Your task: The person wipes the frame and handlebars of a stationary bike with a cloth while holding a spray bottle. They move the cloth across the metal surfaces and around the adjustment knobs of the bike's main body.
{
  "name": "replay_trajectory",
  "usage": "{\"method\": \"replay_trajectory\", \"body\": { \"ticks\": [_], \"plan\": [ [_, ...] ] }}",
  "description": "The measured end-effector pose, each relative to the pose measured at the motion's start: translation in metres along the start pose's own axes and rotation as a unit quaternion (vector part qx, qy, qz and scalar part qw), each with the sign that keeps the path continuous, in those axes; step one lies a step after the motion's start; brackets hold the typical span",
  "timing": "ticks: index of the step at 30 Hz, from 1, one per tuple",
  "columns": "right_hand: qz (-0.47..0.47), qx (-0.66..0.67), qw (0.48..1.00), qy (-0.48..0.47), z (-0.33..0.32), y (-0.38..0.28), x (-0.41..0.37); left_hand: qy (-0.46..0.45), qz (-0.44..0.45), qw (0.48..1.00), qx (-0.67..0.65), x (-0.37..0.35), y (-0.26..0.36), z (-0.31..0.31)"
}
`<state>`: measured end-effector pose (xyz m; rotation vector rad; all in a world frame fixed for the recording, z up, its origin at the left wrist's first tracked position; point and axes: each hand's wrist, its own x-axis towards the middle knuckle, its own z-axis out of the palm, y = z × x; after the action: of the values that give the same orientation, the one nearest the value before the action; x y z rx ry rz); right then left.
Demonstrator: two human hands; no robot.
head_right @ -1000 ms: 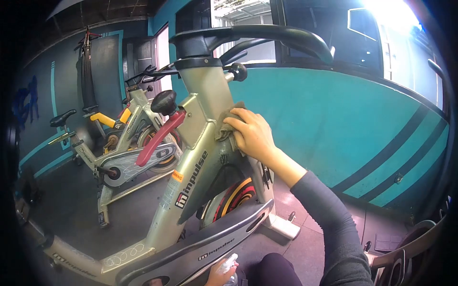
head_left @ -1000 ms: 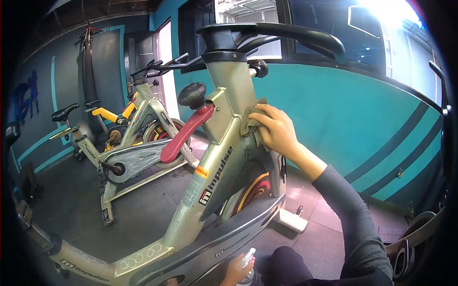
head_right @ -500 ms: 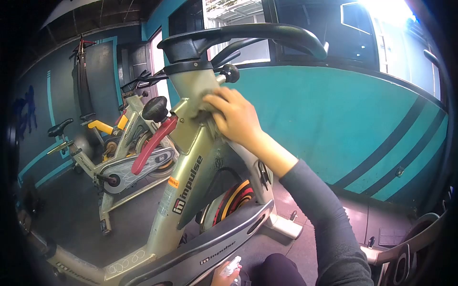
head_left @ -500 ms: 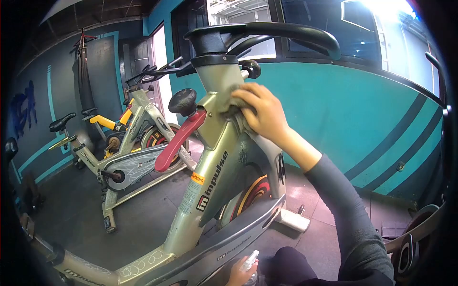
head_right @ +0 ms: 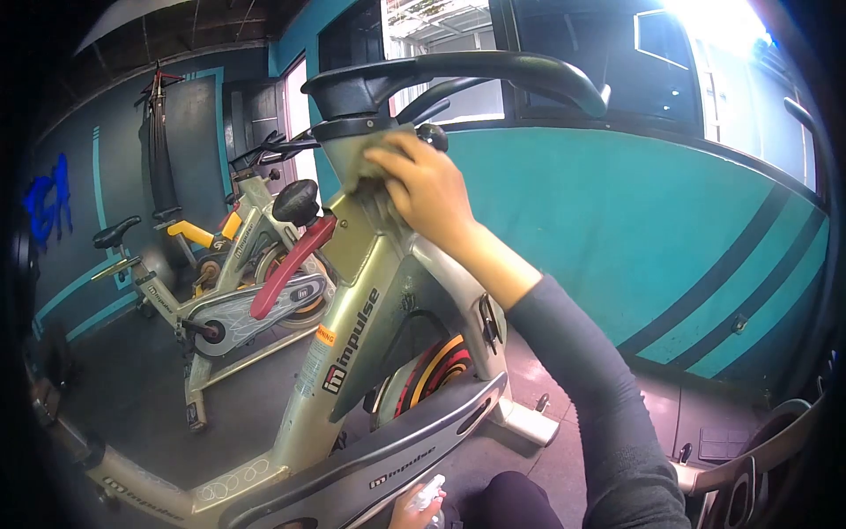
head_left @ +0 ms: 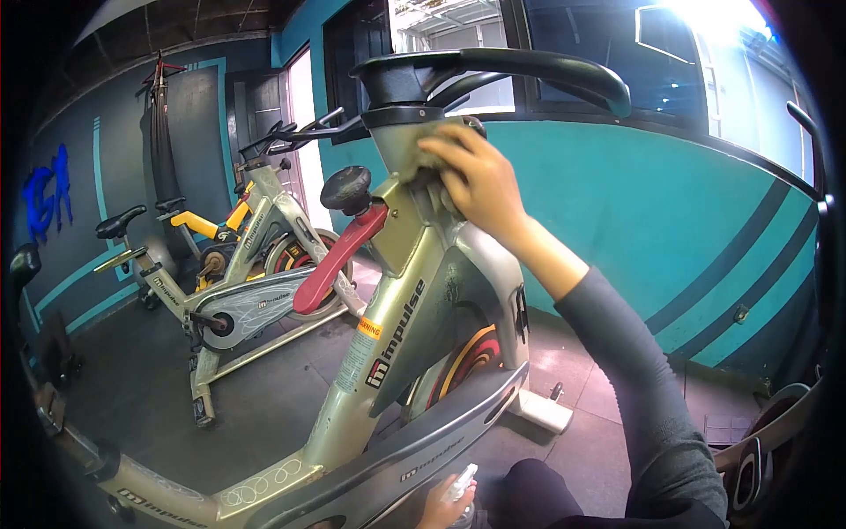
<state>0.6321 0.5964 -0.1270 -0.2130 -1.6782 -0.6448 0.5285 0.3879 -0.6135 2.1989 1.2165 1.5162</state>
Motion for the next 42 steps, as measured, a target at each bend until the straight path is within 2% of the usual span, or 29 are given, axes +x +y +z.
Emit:
{"method": "replay_trajectory", "body": {
  "ticks": [3, 5, 6, 9, 12, 13, 15, 16, 19, 24, 28, 31, 34, 37, 38, 40, 42],
  "plan": [
    [0.0, 0.006, 1.0, 0.01, -0.004, -0.004, 0.012, -0.011, -0.027, 0.999, -0.045, 0.012, 0.017, -0.011],
    [-0.006, 0.013, 1.0, 0.003, -0.006, -0.001, 0.006, -0.006, -0.005, 0.999, -0.034, 0.011, 0.008, -0.009],
    [-0.001, 0.01, 1.0, -0.016, -0.008, 0.001, 0.0, -0.004, 0.006, 1.0, -0.029, 0.012, 0.008, -0.009],
    [0.006, -0.002, 0.998, -0.063, -0.017, 0.003, -0.028, 0.042, -0.046, 0.997, -0.05, 0.016, 0.02, -0.008],
    [0.027, -0.017, 0.991, -0.128, -0.026, 0.005, -0.065, 0.043, -0.089, 0.993, -0.062, 0.021, 0.031, -0.013],
    [0.024, -0.02, 0.99, -0.135, -0.029, 0.006, -0.074, 0.032, -0.059, 0.997, -0.03, 0.016, 0.02, -0.011],
    [0.015, -0.025, 0.988, -0.149, -0.031, 0.006, -0.083, 0.015, -0.081, 0.997, -0.004, 0.01, 0.017, -0.008],
    [0.017, -0.022, 0.989, -0.147, -0.03, 0.005, -0.08, 0.008, -0.092, 0.996, 0.01, 0.011, 0.019, -0.009],
    [0.016, -0.018, 0.993, -0.118, -0.024, 0.001, -0.061, 0.073, -0.045, 0.994, -0.063, 0.014, 0.026, -0.007],
    [-0.024, -0.014, 1.0, 0.011, 0.0, -0.009, 0.006, 0.028, -0.033, 0.998, -0.038, 0.004, 0.002, 0.0],
    [-0.025, -0.018, 0.999, 0.015, 0.001, -0.008, 0.011, 0.022, 0.013, 1.0, 0.01, 0.007, 0.003, -0.004],
    [-0.001, -0.006, 1.0, -0.021, -0.008, -0.008, -0.01, 0.007, -0.111, 0.991, -0.076, 0.025, 0.038, -0.019],
    [-0.007, -0.016, 0.998, -0.067, -0.016, -0.002, -0.037, 0.046, -0.08, 0.994, -0.066, 0.023, 0.033, -0.013],
    [0.008, -0.03, 0.991, -0.13, -0.026, 0.008, -0.081, -0.02, 0.011, 0.996, 0.089, 0.009, 0.005, -0.006],
    [0.016, -0.038, 0.987, -0.154, -0.03, 0.009, -0.092, -0.021, -0.08, 0.997, 0.014, 0.007, 0.006, -0.005],
    [0.016, -0.04, 0.986, -0.16, -0.034, 0.007, -0.096, -0.022, -0.259, 0.957, -0.132, 0.021, 0.03, -0.016],
    [0.018, -0.048, 0.985, -0.165, -0.03, 0.008, -0.088, -0.021, -0.248, 0.958, -0.141, 0.019, 0.027, -0.015]
  ]
}}
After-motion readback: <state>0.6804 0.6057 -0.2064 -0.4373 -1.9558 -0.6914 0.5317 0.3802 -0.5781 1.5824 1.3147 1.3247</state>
